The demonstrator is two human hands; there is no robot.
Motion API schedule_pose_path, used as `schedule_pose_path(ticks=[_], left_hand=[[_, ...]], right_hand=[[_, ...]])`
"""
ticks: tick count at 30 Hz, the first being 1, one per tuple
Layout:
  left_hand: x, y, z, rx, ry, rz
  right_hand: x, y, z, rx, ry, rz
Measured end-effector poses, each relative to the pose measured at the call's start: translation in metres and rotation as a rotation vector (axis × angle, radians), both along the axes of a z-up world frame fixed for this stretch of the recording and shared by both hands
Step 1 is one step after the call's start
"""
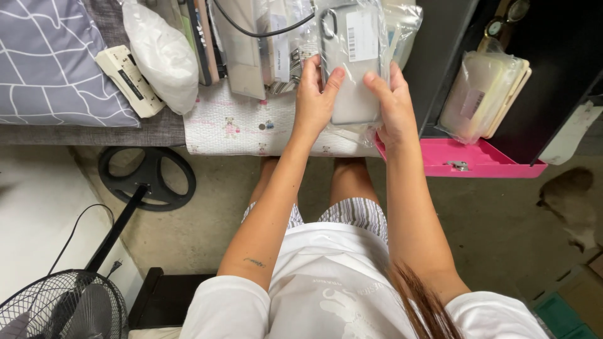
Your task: Organizing various phone accessories, electronics, and personal items into a drawer.
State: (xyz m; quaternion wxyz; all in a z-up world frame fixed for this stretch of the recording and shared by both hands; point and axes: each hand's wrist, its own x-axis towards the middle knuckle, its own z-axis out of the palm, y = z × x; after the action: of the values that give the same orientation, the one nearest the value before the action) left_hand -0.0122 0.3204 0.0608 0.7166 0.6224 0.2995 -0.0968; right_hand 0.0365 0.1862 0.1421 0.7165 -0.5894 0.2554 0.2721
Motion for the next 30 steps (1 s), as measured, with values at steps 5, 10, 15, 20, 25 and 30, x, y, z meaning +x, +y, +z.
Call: schedule_pose_path(ticks=[5,10,15,20,25,30], left_hand=[[0.009,-0.002,0.016,-0.197,-0.262,0.092],[0.008,0.005,0.003,-0.129,-0.197,0.089],[0.014,-0.003,0.015,-0.285,-0.05,0.268],[0.03,-0.05,0.046,-0.304,-0.118,0.153],[0.039,-0.116,0.074,0.332,-0.209,-0.108],[0.042,-0.184,0.086,0.411,-0.321,-0.151]], right_hand=[[-0.003,-0.037,-0.012,0.244,-0.078,-0.139],[-0.002,-0.068,-0.005,0.223,-0.219,-0.131],[0.006,-0.08,0.016,0.105,-0.221,-0.094],[0.006,-0.1,0.028,0.156,-0.224,-0.101],[0.007,-0.137,0.04,0.2,-0.257,-0.189],[0.013,-0.181,0.065,0.158,-0.274,-0.224]])
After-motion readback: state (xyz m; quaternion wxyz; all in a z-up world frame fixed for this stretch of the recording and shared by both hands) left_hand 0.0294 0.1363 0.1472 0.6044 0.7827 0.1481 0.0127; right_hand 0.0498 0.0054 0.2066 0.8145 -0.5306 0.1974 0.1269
